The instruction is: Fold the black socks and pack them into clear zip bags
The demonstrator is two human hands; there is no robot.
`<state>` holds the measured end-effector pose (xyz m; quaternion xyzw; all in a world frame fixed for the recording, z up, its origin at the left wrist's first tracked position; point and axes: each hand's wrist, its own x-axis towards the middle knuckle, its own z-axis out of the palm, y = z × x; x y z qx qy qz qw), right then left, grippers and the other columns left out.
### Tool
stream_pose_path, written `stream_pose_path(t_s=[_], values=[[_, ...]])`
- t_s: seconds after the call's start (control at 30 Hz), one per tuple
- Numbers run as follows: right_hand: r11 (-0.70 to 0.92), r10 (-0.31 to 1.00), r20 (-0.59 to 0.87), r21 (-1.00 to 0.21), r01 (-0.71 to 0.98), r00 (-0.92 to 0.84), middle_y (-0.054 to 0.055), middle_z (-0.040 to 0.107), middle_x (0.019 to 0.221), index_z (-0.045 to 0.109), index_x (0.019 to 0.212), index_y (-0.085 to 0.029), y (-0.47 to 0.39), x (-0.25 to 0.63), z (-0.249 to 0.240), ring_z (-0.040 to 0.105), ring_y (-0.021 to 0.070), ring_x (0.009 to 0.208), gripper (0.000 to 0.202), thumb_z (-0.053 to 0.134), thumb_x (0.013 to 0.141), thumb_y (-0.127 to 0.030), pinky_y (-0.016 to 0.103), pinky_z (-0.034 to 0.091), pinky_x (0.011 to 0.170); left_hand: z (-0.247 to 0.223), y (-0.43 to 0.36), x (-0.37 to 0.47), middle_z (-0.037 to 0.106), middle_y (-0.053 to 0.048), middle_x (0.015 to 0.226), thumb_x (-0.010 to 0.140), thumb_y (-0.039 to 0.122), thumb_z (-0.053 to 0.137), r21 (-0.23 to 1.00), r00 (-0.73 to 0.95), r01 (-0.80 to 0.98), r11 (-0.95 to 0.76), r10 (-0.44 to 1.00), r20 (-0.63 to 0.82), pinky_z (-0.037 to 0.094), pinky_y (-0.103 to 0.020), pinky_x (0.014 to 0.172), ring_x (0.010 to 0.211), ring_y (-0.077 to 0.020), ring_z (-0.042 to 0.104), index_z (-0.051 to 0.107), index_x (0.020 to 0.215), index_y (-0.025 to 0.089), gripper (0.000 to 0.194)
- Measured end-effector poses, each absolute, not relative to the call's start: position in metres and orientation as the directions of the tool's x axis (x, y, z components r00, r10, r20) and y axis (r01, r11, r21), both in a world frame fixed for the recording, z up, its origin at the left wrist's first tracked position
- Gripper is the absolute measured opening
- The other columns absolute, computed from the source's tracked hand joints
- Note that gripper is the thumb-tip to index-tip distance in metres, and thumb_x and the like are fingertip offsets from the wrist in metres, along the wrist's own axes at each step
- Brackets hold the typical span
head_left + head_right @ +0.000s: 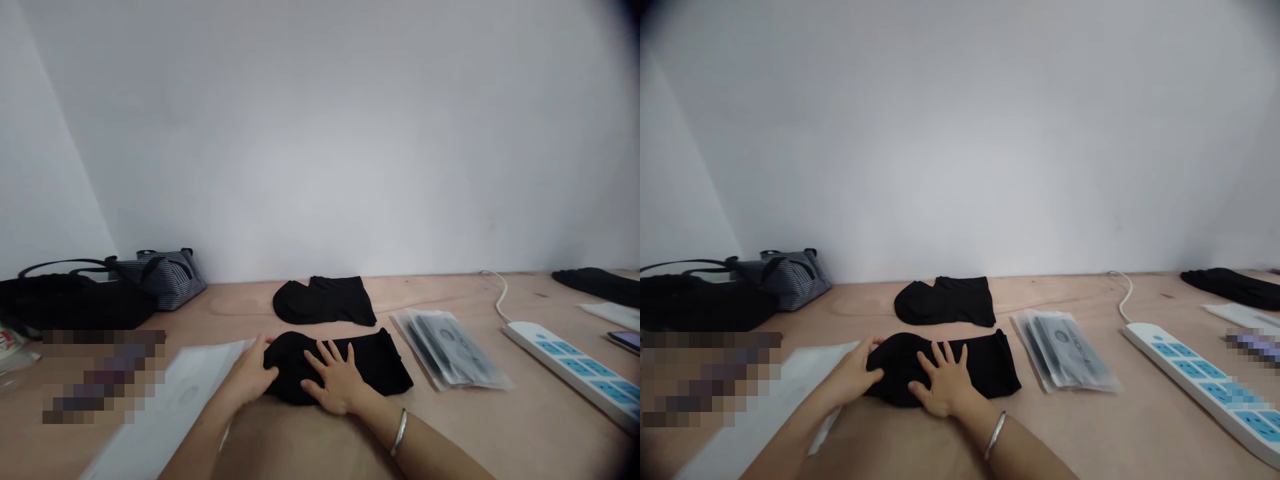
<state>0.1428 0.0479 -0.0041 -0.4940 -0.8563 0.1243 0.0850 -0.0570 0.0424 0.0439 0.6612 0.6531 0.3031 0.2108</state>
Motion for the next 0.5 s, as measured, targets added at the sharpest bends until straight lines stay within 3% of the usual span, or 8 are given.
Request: stream_pose_path(t_s=[0.1, 0.2, 0.3, 0.4, 0.5], values=[[0.490, 0.864, 0.050, -0.308, 0.816, -0.500, 0.009, 0.012, 0.144, 0.018, 0.137, -0.030, 0.049, 0.133, -0.008, 0.003, 0.0318, 0.130, 0.066, 0.017, 0.081, -0.066, 0.064, -0.006, 0.093, 0.037, 0.046, -0.040, 0.062, 0.000, 0.083, 0.061, 0.013, 0.053, 0.761, -0.084, 0.632, -0.144, 0.964, 0.252, 0.048, -0.027, 0.065, 0.072, -0.0162, 0.062, 0.043, 0.108, 0.020, 0.048], [0.511, 0.854, 0.080, -0.319, 0.798, -0.515, 0.011, 0.015, 0.143, 0.026, 0.135, -0.026, 0.050, 0.125, -0.009, 0.005, 0.0323, 0.130, 0.059, 0.025, 0.085, -0.057, 0.064, -0.005, 0.093, 0.021, 0.046, -0.014, 0.058, -0.003, 0.090, 0.060, 0.020, 0.059, 0.850, -0.158, 0.417, -0.320, 0.896, 0.415, 0.049, -0.029, 0.070, 0.082, -0.0177, 0.061, 0.040, 0.109, 0.019, 0.053], [0.545, 0.836, 0.178, -0.375, 0.750, -0.518, 0.009, 0.034, 0.137, 0.037, 0.129, -0.024, 0.053, 0.131, -0.002, 0.026, 0.0252, 0.126, 0.044, 0.033, 0.087, -0.037, 0.053, 0.014, 0.100, 0.006, 0.041, 0.004, 0.057, -0.006, 0.096, 0.060, 0.022, 0.061, 0.854, -0.164, 0.304, -0.423, 0.859, 0.485, 0.050, -0.029, 0.074, 0.092, -0.0197, 0.059, 0.040, 0.110, 0.017, 0.055], [0.505, 0.862, 0.281, -0.404, 0.763, -0.421, 0.008, 0.048, 0.124, 0.047, 0.120, -0.020, 0.057, 0.155, 0.008, 0.043, 0.0163, 0.112, 0.038, 0.038, 0.083, -0.019, 0.032, 0.031, 0.095, 0.000, 0.035, 0.009, 0.061, -0.006, 0.097, 0.067, 0.022, 0.056, 0.791, -0.080, 0.426, -0.440, 0.852, 0.517, 0.050, -0.030, 0.075, 0.091, -0.0202, 0.060, 0.048, 0.110, 0.019, 0.043], [0.375, 0.911, 0.323, -0.392, 0.840, -0.256, 0.014, 0.049, 0.114, 0.056, 0.104, -0.013, 0.057, 0.189, 0.014, 0.044, 0.0220, 0.108, 0.031, 0.040, 0.078, -0.013, 0.034, 0.032, 0.092, 0.002, 0.032, 0.011, 0.065, -0.003, 0.091, 0.072, 0.021, 0.052, 0.622, -0.005, 0.658, -0.424, 0.823, 0.567, 0.050, -0.033, 0.073, 0.084, -0.0215, 0.062, 0.055, 0.110, 0.026, 0.038]])
